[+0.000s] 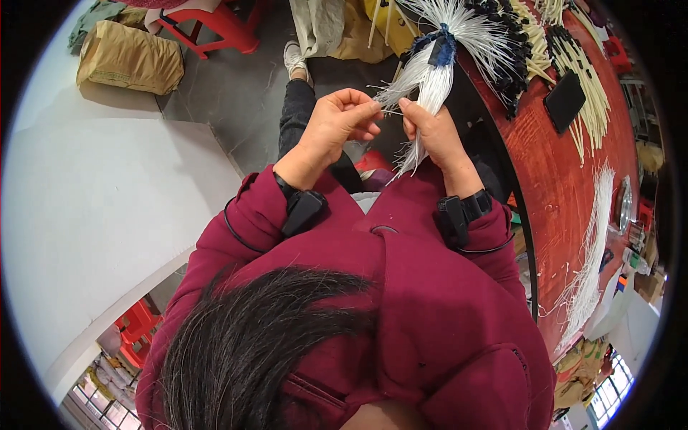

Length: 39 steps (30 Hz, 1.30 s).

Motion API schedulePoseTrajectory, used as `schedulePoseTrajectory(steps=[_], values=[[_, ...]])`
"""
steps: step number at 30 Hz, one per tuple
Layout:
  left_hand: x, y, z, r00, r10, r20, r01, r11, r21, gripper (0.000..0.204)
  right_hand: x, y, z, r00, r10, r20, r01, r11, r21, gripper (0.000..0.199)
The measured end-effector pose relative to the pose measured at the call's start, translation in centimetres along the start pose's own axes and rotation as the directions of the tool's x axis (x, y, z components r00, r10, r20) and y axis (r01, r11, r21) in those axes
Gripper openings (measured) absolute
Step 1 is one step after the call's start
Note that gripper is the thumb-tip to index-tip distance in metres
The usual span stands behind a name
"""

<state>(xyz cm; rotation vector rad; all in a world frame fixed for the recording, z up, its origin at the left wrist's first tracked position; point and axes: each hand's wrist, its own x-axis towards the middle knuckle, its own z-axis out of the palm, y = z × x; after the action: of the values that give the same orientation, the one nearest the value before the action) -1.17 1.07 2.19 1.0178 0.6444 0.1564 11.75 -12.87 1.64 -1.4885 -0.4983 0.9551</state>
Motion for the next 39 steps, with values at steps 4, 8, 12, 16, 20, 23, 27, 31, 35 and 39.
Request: schedulePoseTrajectory(steps=[4,8,12,16,20,23,27,31,35,39], values=[[-0.5,1.1,0.6,0.993,-0.12,0.005,0.12,0.993,-0.015,0.022,0.0,-0.1,0.0,1.0,0.008,0.018,-0.008,1.0,0.007,0.037],[-0.3,1.0,0.5,0.99,-0.116,0.08,0.095,0.97,0.225,0.025,-0.1,-0.3,0.1,1.0,0.021,0.011,-0.021,1.0,0.02,0.037],[0.9,-0.7,-1.5,0.975,-0.15,0.162,0.094,0.947,0.306,0.026,0.1,-0.2,-0.4,0.999,0.02,0.031,-0.021,1.0,0.018,0.035],[0.7,-0.8,-2.2,0.95,-0.274,0.152,0.279,0.96,-0.014,0.024,0.2,0.1,-0.7,0.998,0.012,0.065,-0.013,1.0,0.017,0.03],[-0.5,0.7,-1.1,0.942,-0.326,0.075,0.333,0.935,-0.123,0.02,0.1,0.1,-0.8,0.998,0.012,0.067,-0.013,1.0,0.023,0.031],[-0.6,1.1,-1.0,0.95,-0.307,0.053,0.311,0.945,-0.098,0.018,0.1,0.1,-0.8,0.998,0.013,0.068,-0.015,1.0,0.025,0.032],[0.2,-0.3,-2.1,0.964,-0.202,0.173,0.159,0.959,0.234,0.02,0.1,0.1,-0.8,0.998,0.012,0.067,-0.015,0.999,0.034,0.031],[0.6,-1.0,-3.0,0.897,-0.297,0.328,0.302,0.953,0.035,0.021,0.1,0.1,-1.0,0.995,-0.028,0.097,0.028,1.0,0.004,0.032],[0.7,-1.7,-3.2,0.806,-0.417,0.42,0.548,0.794,-0.263,0.021,0.2,0.1,-0.9,0.995,-0.024,0.094,0.024,1.0,-0.006,0.033],[0.1,-1.5,-2.0,0.881,-0.397,0.259,0.446,0.878,-0.172,0.019,0.2,0.2,-0.9,0.998,-0.027,0.062,0.027,1.0,0.007,0.033]])
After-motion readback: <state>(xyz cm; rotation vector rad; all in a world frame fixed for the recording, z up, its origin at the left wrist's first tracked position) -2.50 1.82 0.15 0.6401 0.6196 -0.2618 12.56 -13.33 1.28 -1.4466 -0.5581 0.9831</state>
